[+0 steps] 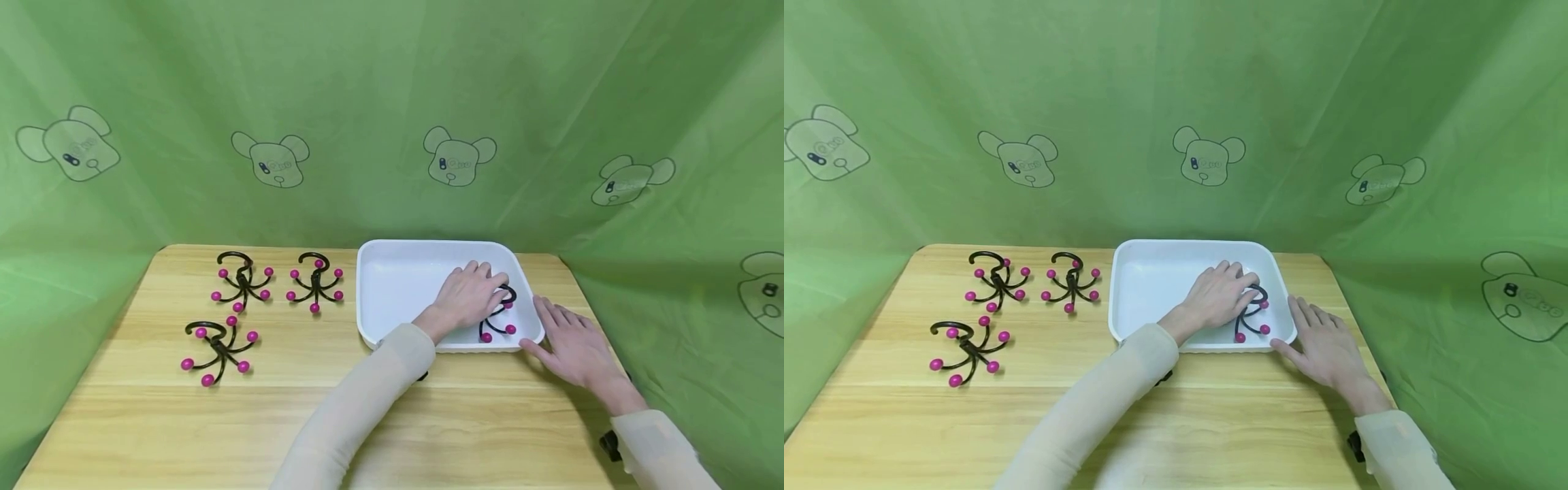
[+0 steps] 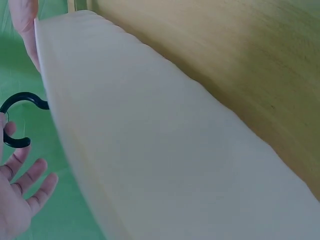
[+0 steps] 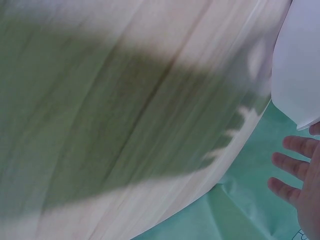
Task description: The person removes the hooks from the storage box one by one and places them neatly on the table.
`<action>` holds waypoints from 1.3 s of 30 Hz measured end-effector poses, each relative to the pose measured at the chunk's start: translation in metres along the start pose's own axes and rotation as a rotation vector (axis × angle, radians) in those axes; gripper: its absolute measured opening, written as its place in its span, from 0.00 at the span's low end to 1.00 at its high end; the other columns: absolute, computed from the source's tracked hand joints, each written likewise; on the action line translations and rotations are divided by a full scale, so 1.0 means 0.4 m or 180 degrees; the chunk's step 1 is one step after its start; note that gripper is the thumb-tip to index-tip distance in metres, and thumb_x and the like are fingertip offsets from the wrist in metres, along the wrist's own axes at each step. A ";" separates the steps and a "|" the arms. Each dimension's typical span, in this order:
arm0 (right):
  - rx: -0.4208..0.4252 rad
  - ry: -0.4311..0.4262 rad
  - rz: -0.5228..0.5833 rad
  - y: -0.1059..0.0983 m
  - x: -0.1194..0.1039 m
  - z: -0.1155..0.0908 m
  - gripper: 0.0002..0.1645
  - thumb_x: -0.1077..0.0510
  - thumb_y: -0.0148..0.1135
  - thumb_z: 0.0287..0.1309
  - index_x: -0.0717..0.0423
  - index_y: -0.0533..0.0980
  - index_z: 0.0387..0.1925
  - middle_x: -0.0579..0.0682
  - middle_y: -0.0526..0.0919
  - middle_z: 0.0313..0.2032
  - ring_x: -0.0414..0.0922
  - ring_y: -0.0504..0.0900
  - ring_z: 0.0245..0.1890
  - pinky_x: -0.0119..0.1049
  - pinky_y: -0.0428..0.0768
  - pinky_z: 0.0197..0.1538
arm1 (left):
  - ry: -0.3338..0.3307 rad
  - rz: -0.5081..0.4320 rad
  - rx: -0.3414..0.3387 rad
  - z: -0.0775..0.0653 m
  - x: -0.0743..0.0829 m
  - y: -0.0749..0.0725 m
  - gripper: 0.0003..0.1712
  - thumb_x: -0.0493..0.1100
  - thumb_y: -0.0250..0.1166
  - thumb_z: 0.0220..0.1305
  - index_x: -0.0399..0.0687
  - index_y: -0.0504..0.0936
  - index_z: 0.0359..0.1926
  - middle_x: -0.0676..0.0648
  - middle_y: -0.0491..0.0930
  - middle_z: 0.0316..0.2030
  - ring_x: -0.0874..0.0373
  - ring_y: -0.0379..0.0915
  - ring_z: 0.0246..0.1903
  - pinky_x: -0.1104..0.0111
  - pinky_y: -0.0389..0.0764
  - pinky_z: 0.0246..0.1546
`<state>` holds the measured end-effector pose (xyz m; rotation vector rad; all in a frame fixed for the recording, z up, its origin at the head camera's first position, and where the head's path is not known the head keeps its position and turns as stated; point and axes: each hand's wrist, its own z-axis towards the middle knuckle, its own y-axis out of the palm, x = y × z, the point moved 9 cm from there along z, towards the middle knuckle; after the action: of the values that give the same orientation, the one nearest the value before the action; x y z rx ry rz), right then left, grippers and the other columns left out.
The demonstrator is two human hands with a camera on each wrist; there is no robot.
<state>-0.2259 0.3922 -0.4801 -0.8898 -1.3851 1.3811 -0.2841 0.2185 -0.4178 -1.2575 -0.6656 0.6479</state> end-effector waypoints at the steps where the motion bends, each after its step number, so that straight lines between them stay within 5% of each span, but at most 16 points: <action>1: -0.0003 0.0002 -0.0004 -0.001 0.000 0.000 0.59 0.26 0.52 0.71 0.61 0.48 0.83 0.70 0.66 0.76 0.72 0.71 0.71 0.72 0.72 0.68 | 0.0003 0.0014 0.0010 0.000 0.000 -0.002 0.24 0.63 0.40 0.85 0.70 0.71 0.70 0.54 0.78 0.61 0.60 0.74 0.57 0.66 0.82 0.56; 39: -0.0059 0.0029 -0.0014 0.003 0.000 -0.003 0.60 0.25 0.51 0.71 0.61 0.48 0.84 0.70 0.67 0.76 0.72 0.71 0.71 0.70 0.72 0.69 | 0.0045 0.0167 0.0135 -0.030 -0.027 -0.036 0.22 0.61 0.40 0.85 0.67 0.74 0.65 0.54 0.81 0.52 0.59 0.74 0.50 0.67 0.82 0.48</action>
<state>-0.2248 0.3926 -0.4816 -0.9035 -1.3942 1.3611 -0.2809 0.1999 -0.4067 -1.2424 -0.6059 0.6923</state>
